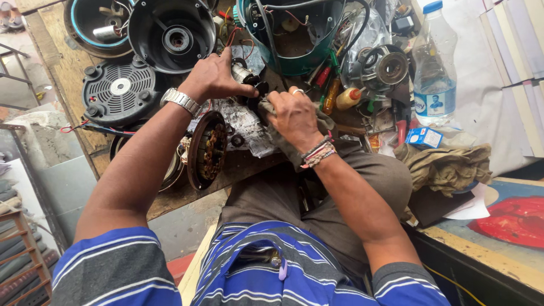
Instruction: The person uses a hammer to tap a small electric motor on a workbench, then removes a metal ring from the motor shaft. The person wipes the motor and the removed ring with a cloth.
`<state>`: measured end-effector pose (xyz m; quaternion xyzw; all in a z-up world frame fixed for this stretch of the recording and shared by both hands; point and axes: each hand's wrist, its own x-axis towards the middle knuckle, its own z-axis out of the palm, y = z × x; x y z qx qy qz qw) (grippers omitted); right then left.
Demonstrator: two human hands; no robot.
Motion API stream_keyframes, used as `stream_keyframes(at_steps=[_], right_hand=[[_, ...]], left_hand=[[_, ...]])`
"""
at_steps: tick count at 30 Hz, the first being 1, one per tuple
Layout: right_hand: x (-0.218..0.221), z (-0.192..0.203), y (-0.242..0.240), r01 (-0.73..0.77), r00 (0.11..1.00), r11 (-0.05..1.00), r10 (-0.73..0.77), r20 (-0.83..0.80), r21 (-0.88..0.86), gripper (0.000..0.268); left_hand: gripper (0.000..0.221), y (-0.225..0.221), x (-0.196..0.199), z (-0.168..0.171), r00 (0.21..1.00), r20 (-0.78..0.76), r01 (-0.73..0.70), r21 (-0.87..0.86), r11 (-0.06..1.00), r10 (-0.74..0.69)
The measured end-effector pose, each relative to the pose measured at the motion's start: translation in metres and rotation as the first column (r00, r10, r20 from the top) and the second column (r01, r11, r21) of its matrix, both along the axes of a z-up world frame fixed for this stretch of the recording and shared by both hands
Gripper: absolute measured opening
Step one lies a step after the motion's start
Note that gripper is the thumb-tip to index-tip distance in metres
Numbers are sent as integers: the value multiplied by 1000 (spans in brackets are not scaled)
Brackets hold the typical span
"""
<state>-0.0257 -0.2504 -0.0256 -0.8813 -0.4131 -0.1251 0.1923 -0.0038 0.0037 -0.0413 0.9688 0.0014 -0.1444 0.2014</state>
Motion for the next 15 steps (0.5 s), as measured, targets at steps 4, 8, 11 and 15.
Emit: stream_keyframes(at_steps=[4,8,11,15], right_hand=[[-13,57,-38,84,996,995,-85,-15,-53,17],[-56,150,-162,221,975,972,-220,-19,75,34],[-84,175,-248,673,720,739,-663,-205,-27,31],[-66,164,-295,670,621,704,-706,-340,-235,43]], left_hand=[[138,2,4,2,999,-46,-28,-28,999,27],[137,8,3,-11,999,29,19,-62,998,-17],[136,11,5,-14,999,35,36,-32,999,-35],[138,11,6,-19,1000,-9,12,-25,1000,-12]])
